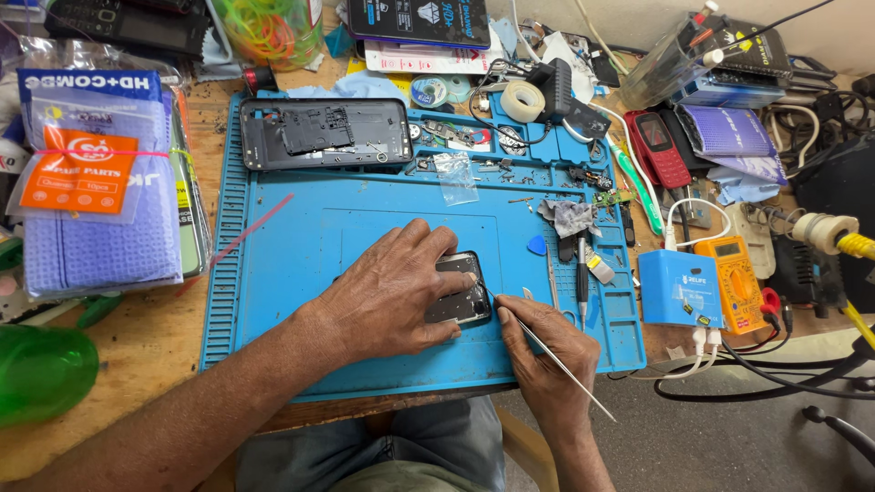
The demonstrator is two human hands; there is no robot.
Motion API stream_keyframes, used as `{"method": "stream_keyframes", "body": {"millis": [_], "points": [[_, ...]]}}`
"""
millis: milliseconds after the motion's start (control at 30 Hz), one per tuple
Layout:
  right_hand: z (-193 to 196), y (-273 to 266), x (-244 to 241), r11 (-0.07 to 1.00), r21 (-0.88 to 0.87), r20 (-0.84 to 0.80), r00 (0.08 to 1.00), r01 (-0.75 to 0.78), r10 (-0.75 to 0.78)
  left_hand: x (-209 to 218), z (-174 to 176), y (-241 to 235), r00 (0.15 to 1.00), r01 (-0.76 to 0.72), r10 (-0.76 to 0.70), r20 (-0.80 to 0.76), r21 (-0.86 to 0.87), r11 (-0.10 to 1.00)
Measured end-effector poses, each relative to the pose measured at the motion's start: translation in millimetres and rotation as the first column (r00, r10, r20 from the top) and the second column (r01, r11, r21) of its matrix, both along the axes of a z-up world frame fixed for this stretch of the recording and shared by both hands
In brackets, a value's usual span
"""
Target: The person cleans the back of a disassembled smartphone using a spray bottle, a toothbrush, and a metal pick. They scrub the surface, scrape residue from the edges, and wipe the device with a cloth.
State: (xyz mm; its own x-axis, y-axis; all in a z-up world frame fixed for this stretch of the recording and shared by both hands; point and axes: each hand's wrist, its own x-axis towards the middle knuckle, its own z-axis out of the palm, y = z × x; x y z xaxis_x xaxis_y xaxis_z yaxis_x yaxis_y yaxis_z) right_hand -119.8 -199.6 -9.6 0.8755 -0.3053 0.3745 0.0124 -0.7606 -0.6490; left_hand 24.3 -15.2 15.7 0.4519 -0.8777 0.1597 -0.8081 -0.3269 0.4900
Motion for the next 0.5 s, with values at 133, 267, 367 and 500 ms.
{"method": "stream_keyframes", "body": {"millis": [133, 267, 367, 500], "points": [[-0.9, 1.8, 0.7, 0.999, -0.035, 0.022, 1.000, -0.020, 0.021, 0.5, -1.2, 0.9, 1.000, 0.002, -0.002, 0.000, 0.015, 1.000], [-0.3, 4.6, 0.8, 0.999, -0.050, 0.005, 1.000, 0.004, -0.003, 0.3, -2.3, 1.0, 1.000, 0.005, -0.005, -0.002, -0.006, 1.000], [1.5, 6.2, 0.9, 0.998, -0.062, 0.007, 1.000, 0.008, -0.008, 0.6, -2.7, 0.3, 1.000, 0.008, -0.008, 0.011, -0.039, 0.999], [2.9, 8.5, 2.1, 0.995, -0.104, 0.036, 0.999, -0.013, 0.017, 1.1, -4.6, 1.9, 1.000, 0.010, -0.010, 0.007, -0.045, 0.999]]}}
